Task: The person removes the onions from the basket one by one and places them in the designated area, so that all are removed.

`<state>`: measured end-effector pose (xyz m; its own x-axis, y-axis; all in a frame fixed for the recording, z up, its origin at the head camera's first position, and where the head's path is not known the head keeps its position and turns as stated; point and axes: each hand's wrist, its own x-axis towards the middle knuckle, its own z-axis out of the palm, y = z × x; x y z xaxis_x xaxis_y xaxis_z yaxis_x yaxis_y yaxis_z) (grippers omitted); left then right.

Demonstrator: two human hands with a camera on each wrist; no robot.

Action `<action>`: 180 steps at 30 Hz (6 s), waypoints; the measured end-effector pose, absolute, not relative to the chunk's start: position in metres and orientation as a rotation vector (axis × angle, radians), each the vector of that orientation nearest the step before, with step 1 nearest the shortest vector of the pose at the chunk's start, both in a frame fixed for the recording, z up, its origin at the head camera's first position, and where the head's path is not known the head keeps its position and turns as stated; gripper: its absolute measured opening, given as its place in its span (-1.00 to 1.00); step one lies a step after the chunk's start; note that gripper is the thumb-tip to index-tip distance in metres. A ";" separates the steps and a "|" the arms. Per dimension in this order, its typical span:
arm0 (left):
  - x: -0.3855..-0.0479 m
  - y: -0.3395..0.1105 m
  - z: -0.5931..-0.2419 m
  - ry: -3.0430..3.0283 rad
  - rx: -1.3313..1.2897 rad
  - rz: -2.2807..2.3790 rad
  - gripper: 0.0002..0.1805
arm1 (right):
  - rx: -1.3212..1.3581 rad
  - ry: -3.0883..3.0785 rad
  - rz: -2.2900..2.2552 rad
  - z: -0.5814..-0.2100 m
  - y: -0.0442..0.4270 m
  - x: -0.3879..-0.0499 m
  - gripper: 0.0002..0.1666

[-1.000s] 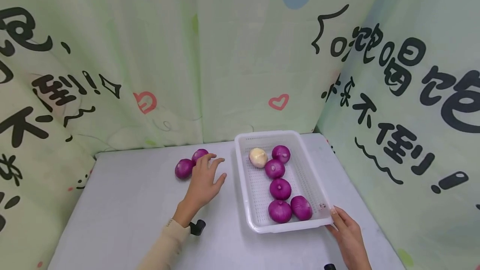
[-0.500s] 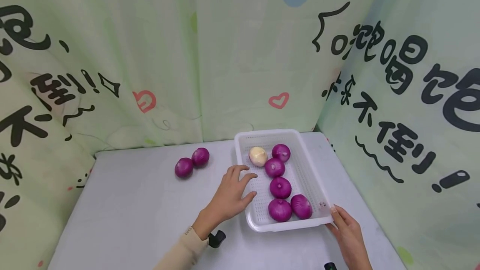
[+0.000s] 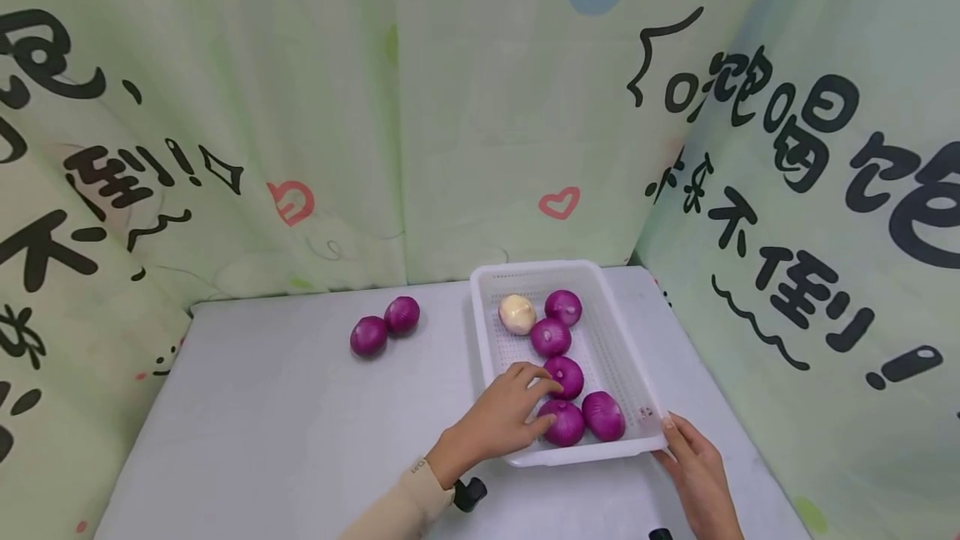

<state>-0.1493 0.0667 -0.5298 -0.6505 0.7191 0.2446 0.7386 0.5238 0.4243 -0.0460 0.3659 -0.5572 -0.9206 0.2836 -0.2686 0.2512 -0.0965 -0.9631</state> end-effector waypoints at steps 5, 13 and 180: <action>-0.148 0.083 -0.534 -2.815 -1.373 -0.679 -0.53 | -0.705 -2.155 2.187 -0.558 0.367 -0.046 -0.64; -0.151 0.100 -0.543 -2.920 -1.422 -0.448 -0.39 | -0.695 -2.125 2.201 -0.557 0.366 -0.047 -0.72; -0.231 -0.105 -0.561 -2.861 -0.762 -0.578 -0.44 | -0.688 -2.083 2.217 -0.560 0.363 -0.047 -0.70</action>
